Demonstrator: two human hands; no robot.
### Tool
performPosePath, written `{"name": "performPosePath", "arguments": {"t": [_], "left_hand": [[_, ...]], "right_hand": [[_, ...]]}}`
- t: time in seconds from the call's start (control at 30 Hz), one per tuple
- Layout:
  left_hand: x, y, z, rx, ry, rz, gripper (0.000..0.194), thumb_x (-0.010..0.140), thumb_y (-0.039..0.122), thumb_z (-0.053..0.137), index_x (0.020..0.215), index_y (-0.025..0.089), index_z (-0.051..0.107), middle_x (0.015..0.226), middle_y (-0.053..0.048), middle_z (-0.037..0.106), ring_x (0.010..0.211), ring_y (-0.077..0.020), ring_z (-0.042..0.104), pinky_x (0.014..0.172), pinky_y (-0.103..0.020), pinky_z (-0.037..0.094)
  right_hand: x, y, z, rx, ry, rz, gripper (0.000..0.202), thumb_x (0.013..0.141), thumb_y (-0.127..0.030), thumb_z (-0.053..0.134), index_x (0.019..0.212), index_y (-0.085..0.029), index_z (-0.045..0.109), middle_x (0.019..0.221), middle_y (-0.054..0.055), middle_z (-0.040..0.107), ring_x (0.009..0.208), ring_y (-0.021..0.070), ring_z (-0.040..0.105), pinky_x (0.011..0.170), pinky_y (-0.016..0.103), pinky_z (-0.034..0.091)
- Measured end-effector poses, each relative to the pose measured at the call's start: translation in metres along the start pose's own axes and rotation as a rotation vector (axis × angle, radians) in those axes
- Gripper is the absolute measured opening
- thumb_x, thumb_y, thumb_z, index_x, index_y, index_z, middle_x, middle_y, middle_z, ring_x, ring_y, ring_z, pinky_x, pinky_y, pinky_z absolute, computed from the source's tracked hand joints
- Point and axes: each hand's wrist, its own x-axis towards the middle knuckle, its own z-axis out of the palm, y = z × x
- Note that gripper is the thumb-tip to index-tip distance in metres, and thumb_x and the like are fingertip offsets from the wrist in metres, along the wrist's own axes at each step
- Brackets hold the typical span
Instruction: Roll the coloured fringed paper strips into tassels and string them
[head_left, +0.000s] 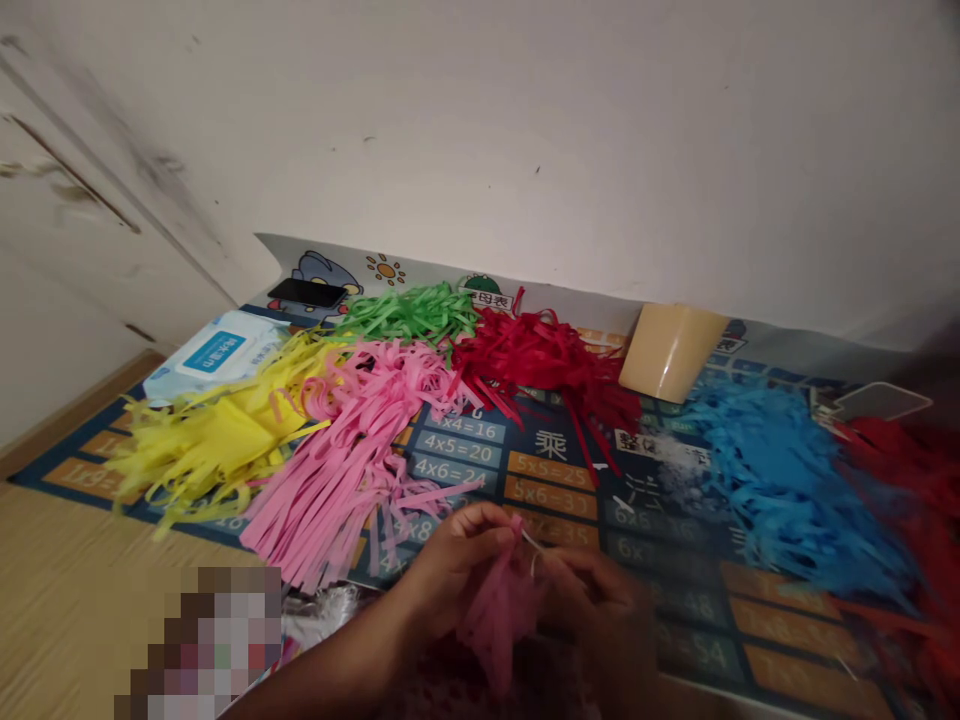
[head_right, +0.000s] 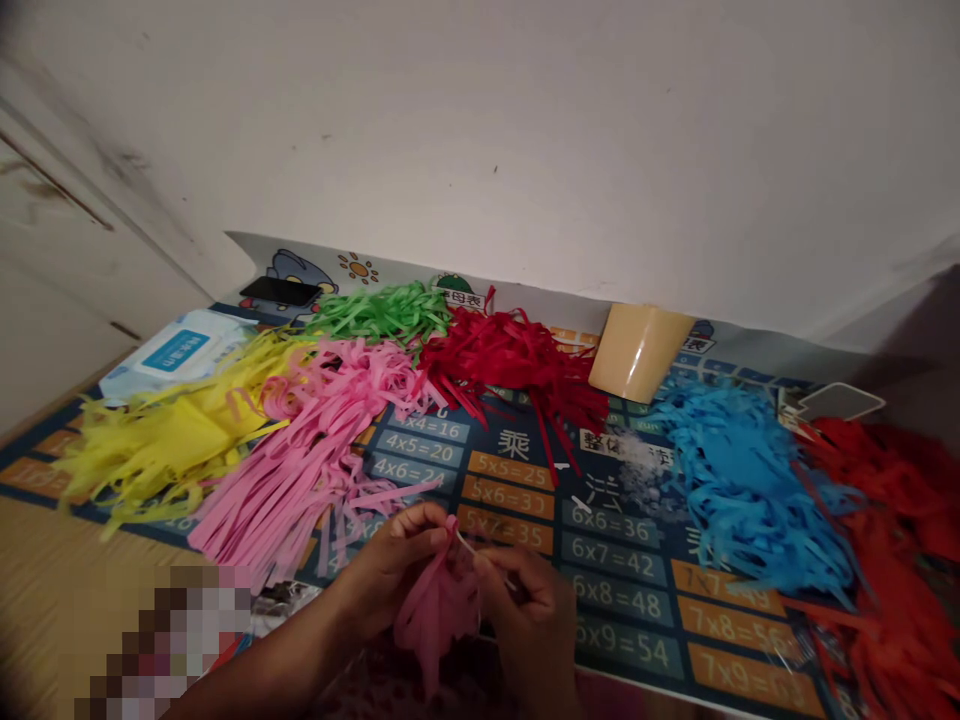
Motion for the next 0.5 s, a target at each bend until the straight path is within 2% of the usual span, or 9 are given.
{"name": "performPosePath", "arguments": {"t": [0.13, 0.2, 0.3, 0.4, 0.5], "left_hand": [[0.0, -0.003, 0.002, 0.035, -0.016, 0.031, 0.031, 0.061, 0.028, 0.087, 0.074, 0.015, 0.062, 0.061, -0.002, 0.068, 0.058, -0.0133, 0.062, 0.061, -0.024, 0.047], [-0.001, -0.004, 0.002, 0.137, 0.033, 0.087, 0.032, 0.059, 0.03, 0.087, 0.071, 0.014, 0.061, 0.06, -0.001, 0.067, 0.056, -0.0121, 0.059, 0.058, -0.023, 0.045], [-0.001, -0.005, 0.001, 0.406, 0.154, 0.249, 0.03, 0.059, 0.028, 0.085, 0.067, 0.015, 0.059, 0.062, 0.0, 0.065, 0.057, -0.012, 0.058, 0.056, -0.021, 0.043], [-0.005, -0.005, -0.005, 0.711, 0.203, 0.369, 0.025, 0.065, 0.031, 0.08, 0.07, 0.017, 0.06, 0.069, -0.003, 0.068, 0.064, -0.0166, 0.062, 0.061, -0.025, 0.046], [-0.012, -0.005, -0.01, 1.065, 0.228, 0.423, 0.015, 0.071, 0.03, 0.075, 0.074, 0.019, 0.065, 0.073, -0.004, 0.07, 0.068, -0.0193, 0.064, 0.063, -0.026, 0.045]], "right_hand": [[-0.001, 0.001, 0.002, -0.017, 0.022, 0.01, 0.021, 0.079, -0.039, 0.067, 0.069, -0.023, 0.075, 0.061, 0.001, 0.071, 0.054, 0.0175, 0.064, 0.049, 0.022, 0.049], [0.0, -0.001, 0.004, -0.053, -0.002, -0.022, 0.023, 0.08, -0.041, 0.065, 0.069, -0.023, 0.074, 0.061, 0.001, 0.07, 0.053, 0.0173, 0.063, 0.05, 0.023, 0.049], [0.0, -0.004, 0.009, -0.051, -0.108, -0.025, 0.025, 0.084, -0.042, 0.059, 0.084, -0.022, 0.073, 0.073, 0.003, 0.072, 0.063, 0.0187, 0.066, 0.056, 0.024, 0.052], [0.001, 0.0, 0.014, -0.012, -0.209, 0.071, 0.031, 0.088, -0.044, 0.055, 0.102, -0.02, 0.067, 0.086, 0.004, 0.072, 0.073, 0.0194, 0.068, 0.061, 0.025, 0.053], [0.001, 0.006, 0.016, -0.021, -0.278, 0.071, 0.03, 0.089, -0.045, 0.056, 0.101, -0.02, 0.067, 0.085, 0.004, 0.071, 0.074, 0.0197, 0.067, 0.063, 0.027, 0.053]]}}
